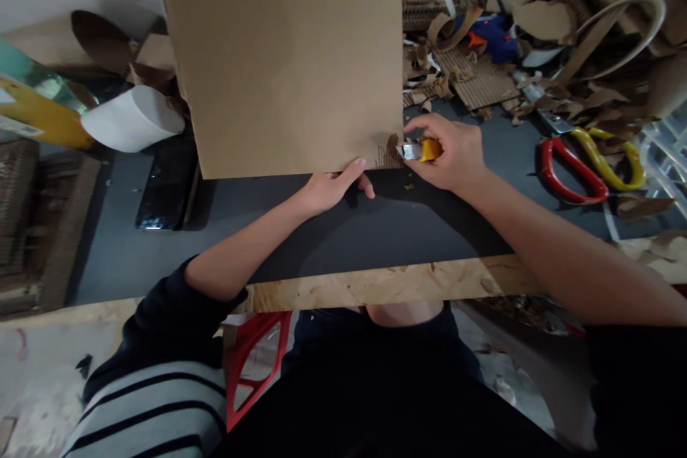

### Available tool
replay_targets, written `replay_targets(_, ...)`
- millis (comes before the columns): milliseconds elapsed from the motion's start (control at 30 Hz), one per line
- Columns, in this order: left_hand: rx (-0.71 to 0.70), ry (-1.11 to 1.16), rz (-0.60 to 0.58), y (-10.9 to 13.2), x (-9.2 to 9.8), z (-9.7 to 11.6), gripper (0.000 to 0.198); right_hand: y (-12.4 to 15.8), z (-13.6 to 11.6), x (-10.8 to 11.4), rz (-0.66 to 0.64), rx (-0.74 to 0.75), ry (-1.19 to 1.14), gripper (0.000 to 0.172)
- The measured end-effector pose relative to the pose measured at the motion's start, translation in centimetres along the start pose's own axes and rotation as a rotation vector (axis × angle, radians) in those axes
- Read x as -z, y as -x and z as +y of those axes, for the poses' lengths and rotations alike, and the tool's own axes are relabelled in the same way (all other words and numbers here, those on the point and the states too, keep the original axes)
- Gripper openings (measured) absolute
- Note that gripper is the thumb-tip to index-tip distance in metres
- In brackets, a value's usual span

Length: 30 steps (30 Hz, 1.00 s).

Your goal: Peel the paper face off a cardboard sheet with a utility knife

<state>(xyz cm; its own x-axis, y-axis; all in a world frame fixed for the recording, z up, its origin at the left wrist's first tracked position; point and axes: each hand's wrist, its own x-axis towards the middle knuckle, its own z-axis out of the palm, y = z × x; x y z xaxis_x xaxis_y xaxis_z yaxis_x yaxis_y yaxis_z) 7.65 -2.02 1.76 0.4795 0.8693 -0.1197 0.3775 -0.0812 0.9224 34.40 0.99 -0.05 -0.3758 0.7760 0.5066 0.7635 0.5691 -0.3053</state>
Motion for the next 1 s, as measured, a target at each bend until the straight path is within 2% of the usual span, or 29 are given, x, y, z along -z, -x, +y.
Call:
replay_targets(167, 0.009, 0.237, 0.086, -0.7, -0.8, -1.3, 0.067, -0.1, -0.4, 0.3, -0.040, 0.084, -0.005, 0.041)
replay_targets(333, 0.024, 0.312, 0.134, -0.8, -1.1, -1.5, 0.061, -0.4, -1.0, 1.6, -0.203, 0.078, -0.001, 0.071)
replay_targets(400, 0.016, 0.296, 0.122, -0.6, -0.9, -1.2, 0.065, -0.5, -1.3, 1.9, -0.243, 0.078, 0.042, 0.076)
replay_targets(467, -0.015, 0.238, 0.071, -0.4, -0.7, -0.8, 0.071, -0.5, -1.6, 2.1, -0.277, 0.108, 0.097, 0.072)
replay_targets(567, -0.042, 0.141, 0.007, -0.1, -0.4, -0.2, 0.078, -0.6, -1.7, 2.0, -0.307, 0.151, 0.145, 0.053)
replay_targets(633, -0.034, 0.109, 0.006, 0.0, -0.3, 0.0, 0.080, -0.5, -1.5, 1.8, -0.277, 0.179, 0.159, 0.043)
replay_targets(767, -0.025, 0.118, 0.028, 0.0, -0.3, 0.0, 0.077, -0.3, -0.5, 1.2, -0.081, 0.306, 0.134, 0.044)
replay_targets(833, -0.027, 0.129, 0.027, 0.0, -0.3, 0.0, 0.075, -0.2, 0.0, 1.0, -0.018, 0.324, 0.096, 0.048)
replay_targets(1000, 0.003, 0.148, 0.040, -0.2, -0.5, -0.3, 0.067, -0.1, 0.1, 1.0, -0.105, 0.222, -0.064, 0.055)
